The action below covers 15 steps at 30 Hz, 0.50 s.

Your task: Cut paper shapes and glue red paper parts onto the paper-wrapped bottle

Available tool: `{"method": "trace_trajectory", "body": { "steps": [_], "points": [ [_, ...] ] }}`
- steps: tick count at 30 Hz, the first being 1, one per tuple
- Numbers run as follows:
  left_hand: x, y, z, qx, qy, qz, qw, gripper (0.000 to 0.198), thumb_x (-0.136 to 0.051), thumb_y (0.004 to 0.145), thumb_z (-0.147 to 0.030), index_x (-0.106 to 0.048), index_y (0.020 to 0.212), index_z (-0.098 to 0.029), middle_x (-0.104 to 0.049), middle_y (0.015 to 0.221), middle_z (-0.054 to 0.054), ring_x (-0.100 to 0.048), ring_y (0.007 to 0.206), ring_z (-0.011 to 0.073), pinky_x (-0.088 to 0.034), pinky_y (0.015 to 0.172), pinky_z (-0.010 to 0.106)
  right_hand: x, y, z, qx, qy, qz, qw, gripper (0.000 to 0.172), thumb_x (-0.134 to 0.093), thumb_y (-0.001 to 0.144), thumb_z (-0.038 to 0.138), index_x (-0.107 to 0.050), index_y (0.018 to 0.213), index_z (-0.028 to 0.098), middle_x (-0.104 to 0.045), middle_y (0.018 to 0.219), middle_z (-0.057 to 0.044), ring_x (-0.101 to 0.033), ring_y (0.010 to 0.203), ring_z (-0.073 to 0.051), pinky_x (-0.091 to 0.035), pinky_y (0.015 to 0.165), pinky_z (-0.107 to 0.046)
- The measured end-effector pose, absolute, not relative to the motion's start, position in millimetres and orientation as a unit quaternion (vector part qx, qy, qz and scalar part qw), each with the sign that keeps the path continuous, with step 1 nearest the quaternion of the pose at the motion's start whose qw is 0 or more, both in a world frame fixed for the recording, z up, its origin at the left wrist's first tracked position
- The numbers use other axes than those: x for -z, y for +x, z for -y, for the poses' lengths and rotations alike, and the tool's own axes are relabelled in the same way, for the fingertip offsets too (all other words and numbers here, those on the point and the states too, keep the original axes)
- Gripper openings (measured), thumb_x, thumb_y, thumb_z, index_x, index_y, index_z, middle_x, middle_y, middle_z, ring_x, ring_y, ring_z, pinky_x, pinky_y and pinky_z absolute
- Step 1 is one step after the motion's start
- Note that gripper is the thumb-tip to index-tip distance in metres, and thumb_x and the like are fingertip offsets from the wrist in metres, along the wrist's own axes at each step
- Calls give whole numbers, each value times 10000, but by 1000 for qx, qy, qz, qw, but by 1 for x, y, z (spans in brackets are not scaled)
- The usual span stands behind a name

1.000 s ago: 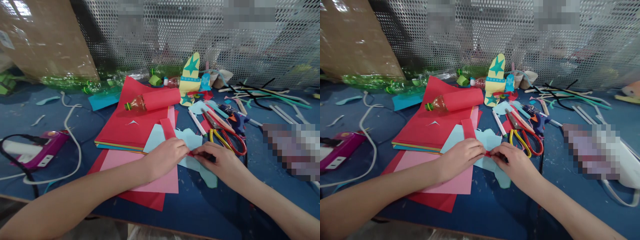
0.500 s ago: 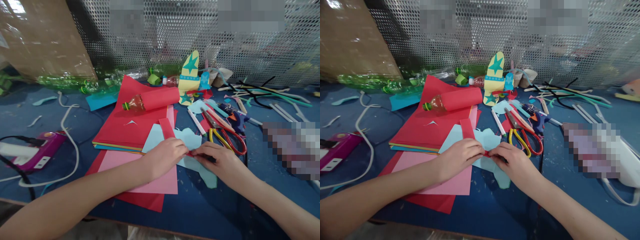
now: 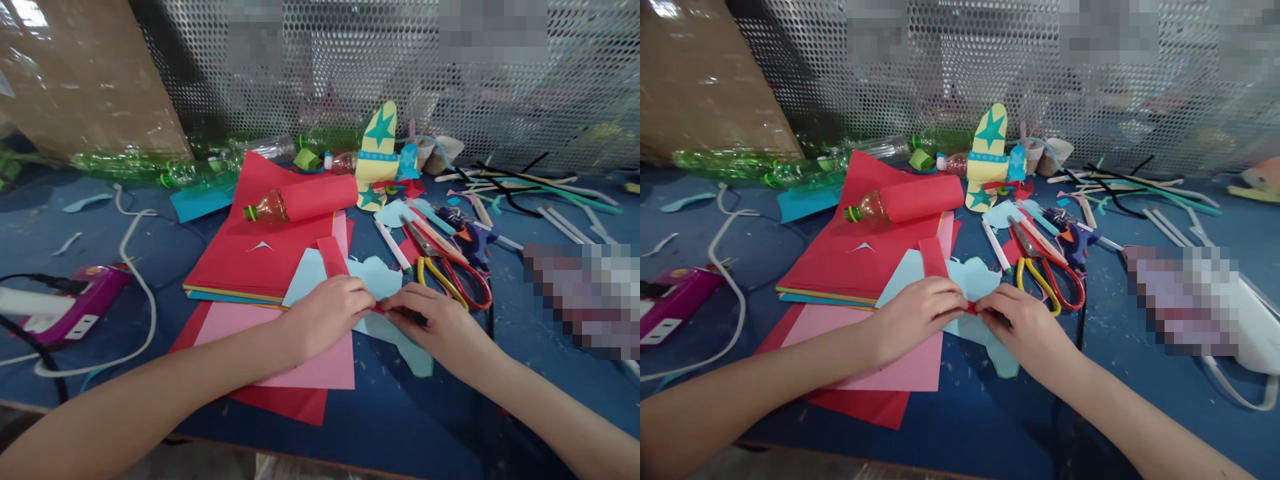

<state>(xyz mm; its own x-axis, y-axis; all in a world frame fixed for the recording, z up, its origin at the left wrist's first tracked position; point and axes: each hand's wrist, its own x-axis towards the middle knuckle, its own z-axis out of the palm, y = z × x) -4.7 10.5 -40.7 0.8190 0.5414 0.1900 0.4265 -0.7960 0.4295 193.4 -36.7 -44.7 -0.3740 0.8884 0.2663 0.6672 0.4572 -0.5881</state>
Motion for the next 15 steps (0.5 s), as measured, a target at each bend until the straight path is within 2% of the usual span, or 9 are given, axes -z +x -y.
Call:
{"method": "trace_trajectory", "body": {
  "steps": [3, 8, 15],
  "points": [
    [42, -4, -10, -153, 934, -261, 188, 126, -542, 902, -122, -657, 851, -125, -662, 889, 57, -605, 829, 176, -468, 758, 278, 44, 192, 38, -196, -491, 802, 278, 118, -590, 822, 84, -627, 826, 196, -650, 781, -27, -636, 650, -143, -523, 589, -242],
    [43, -3, -9, -149, 936, -260, 184, 131, -548, 895, -103, -659, 828, -123, -653, 864, 54, -592, 822, 175, -459, 766, 282, 47, 191, 38, -183, -482, 805, 294, 119, -565, 854, 112, -607, 797, 207, -662, 783, -32, -656, 713, -166, -532, 643, -269],
    [44, -4, -11, -142, 942, -252, 171, 163, -511, 919, -114, -646, 829, -135, -645, 873, 52, -575, 838, 181, -445, 762, 290, 48, 188, 39, -176, -497, 798, 291, 118, -533, 874, 136, -597, 806, 207, -637, 755, -29, -639, 668, -163, -529, 594, -268]
  ]
}}
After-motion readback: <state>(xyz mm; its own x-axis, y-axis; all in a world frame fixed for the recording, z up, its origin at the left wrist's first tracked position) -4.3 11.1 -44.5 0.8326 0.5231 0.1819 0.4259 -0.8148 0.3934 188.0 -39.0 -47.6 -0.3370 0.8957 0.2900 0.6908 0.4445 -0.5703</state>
